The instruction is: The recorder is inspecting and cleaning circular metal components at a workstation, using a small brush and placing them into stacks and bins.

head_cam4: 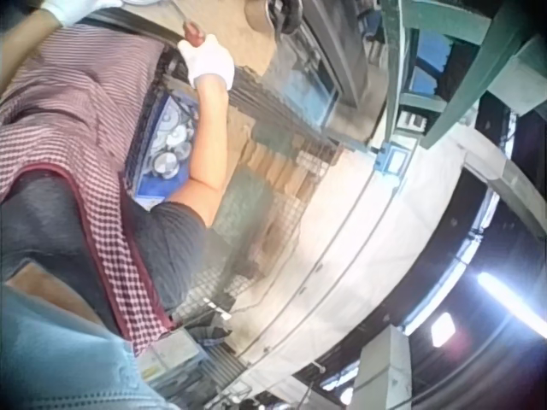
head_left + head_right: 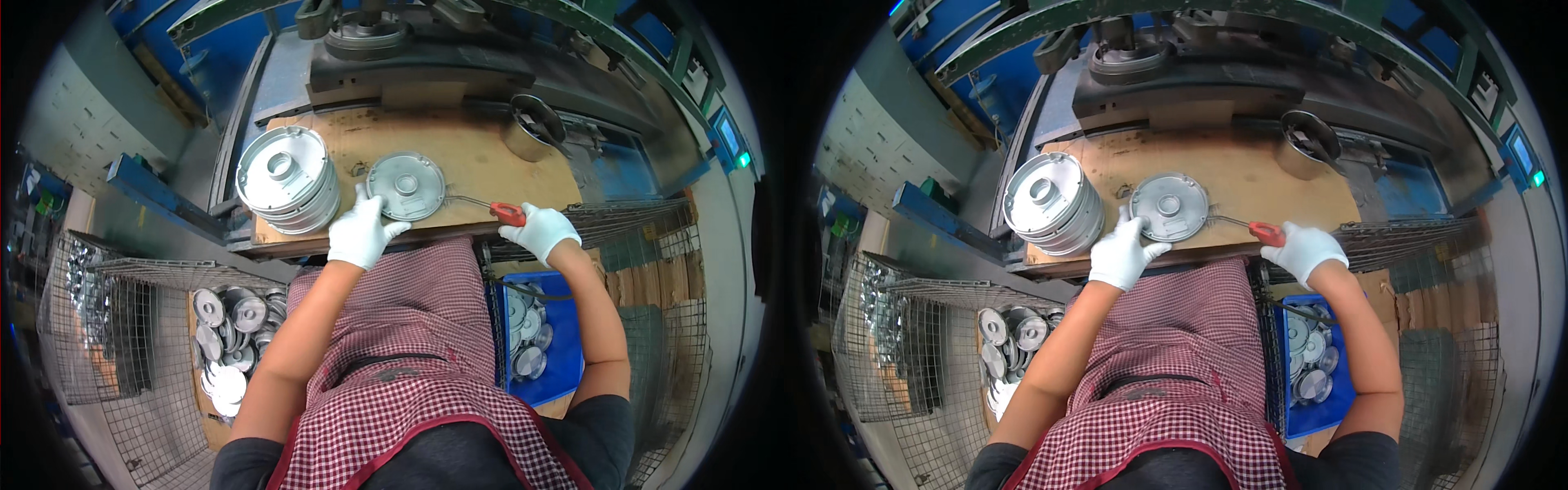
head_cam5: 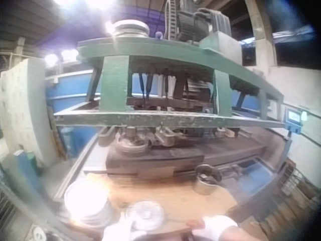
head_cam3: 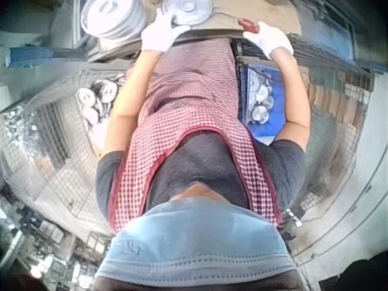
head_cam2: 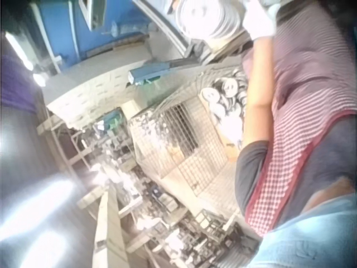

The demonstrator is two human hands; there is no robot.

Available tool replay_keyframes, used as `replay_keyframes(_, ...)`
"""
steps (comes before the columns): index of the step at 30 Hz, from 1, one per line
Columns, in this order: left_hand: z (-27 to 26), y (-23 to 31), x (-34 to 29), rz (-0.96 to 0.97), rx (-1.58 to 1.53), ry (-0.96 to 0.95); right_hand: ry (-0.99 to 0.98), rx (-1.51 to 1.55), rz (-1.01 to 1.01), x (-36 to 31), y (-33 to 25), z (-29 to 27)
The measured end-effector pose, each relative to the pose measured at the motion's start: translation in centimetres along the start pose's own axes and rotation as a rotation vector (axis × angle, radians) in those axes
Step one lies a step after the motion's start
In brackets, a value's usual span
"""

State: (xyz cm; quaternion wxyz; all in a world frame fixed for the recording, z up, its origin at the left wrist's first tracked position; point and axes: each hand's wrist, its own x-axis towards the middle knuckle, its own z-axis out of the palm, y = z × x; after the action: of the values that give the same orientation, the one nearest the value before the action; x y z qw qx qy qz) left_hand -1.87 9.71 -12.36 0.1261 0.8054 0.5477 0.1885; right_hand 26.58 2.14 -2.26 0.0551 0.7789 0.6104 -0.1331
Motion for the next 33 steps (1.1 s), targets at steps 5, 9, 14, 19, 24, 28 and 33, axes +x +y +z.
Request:
replay_keyframes(5, 1.3, -1.4, -0.3, -0.019, -0.158, 0.122, 0.231, 0.247, 0.026, 0.5, 4.4, 1.0)
replay_keyframes(9, 0.4, -1.2, -2.2, 0.028, -0.2, 0.246, 0.784, 1.069, 0.285, 2.2, 11.2, 0.3)
replay_keyframes(14, -1.0, -0.3, -4.5, 0.164, -0.479, 0.378, 0.934, 0.638, 0.522, 4.4, 19.4, 4.6)
replay_keyframes(19, -4.1, 1.1, -5.8, 0.35, -0.325, 0.428, 0.992, 0.322, 0.735, 2.8, 19.0, 8.2)
replay_keyframes(24, -3.8, 1.7, -5.4, 0.517, -0.378, 0.421, 1.088, 1.055, 0.347, -1.2, 13.1, 11.5)
replay_keyframes(28, -3.5, 2.0, -6.1, 0.497, -0.366, 0.342, 0.299, 1.513, -0.094, -4.5, 4.8, 11.0)
replay_keyframes(33, -2.1, 4.6, -6.0, 0.505, -0.29, 0.012, 0.016, 1.928, -0.171, -4.8, -0.6, 11.1)
